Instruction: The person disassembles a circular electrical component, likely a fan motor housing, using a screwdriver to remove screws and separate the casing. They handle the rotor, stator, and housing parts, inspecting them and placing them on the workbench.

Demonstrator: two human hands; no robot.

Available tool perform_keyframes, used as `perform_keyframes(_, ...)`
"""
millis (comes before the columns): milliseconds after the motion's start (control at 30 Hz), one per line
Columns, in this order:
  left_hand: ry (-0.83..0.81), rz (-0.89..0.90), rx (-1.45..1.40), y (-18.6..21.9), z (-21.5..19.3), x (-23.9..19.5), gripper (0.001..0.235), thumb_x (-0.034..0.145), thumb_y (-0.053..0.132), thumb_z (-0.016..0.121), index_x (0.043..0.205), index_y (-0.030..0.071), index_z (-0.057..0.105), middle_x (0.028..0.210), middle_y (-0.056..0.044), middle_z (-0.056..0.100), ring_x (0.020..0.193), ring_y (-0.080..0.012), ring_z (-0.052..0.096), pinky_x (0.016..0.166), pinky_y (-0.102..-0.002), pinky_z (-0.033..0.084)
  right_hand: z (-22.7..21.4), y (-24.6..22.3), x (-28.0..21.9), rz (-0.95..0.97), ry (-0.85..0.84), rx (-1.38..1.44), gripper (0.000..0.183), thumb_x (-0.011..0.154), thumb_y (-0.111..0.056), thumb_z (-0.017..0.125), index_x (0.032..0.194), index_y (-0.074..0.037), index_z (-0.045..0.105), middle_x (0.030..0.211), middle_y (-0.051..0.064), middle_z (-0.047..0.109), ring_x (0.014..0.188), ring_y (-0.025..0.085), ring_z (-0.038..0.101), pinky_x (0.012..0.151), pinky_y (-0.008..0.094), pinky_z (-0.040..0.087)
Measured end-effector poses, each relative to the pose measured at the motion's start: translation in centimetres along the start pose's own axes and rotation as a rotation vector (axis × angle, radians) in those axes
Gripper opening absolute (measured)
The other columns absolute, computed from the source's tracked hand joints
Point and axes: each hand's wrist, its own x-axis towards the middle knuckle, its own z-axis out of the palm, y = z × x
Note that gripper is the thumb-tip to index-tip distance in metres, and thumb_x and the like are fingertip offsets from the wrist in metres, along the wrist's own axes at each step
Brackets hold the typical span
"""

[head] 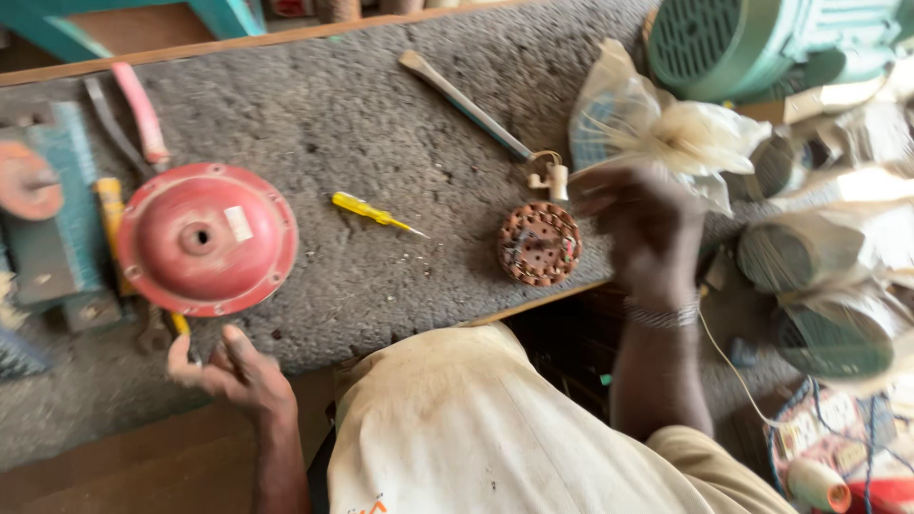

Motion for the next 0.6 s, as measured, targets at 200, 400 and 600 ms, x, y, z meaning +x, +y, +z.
perform_keyframes(200,-0.466,0.571,0.237,2.4,7.3,-1.1,0.020,0.100,0.011,0.064,0.109,0.002,0.048,0.128,-0.023,0.063,0.082,-0.0238,0.060,0.072,-0.037,0.051,-5.9,4.7,-1.3,0.230,-0.200,-0.752,0.054,0.077,0.006,0.076,0.127,-0.012,0.068,0.118,0.006,0.071,0.080,0.011,0.069,0.066,0.026,0.060)
perform_keyframes(400,-0.715,0.941,0.622,3.3,16.7,0.5,0.050,0.083,0.021,0.077,0.129,0.008,0.061,0.142,-0.020,0.054,0.132,-0.0376,0.054,0.110,-0.053,0.048,-0.9,12.5,-3.2,-0.023,0.080,-0.828,0.026,0.089,0.003,0.076,0.112,-0.007,0.072,0.105,0.006,0.076,0.079,0.016,0.071,0.070,0.032,0.059)
perform_keyframes(600,-1.140,0.681,0.162,4.0,17.0,-1.8,0.073,0.093,0.047,0.072,0.148,0.005,0.049,0.150,-0.019,0.052,0.139,-0.0383,0.053,0.116,-0.053,0.047,0.0,11.4,-2.2,-0.142,0.007,-0.903,0.030,0.072,0.009,0.074,0.098,-0.006,0.073,0.099,0.006,0.077,0.077,0.019,0.074,0.067,0.032,0.060)
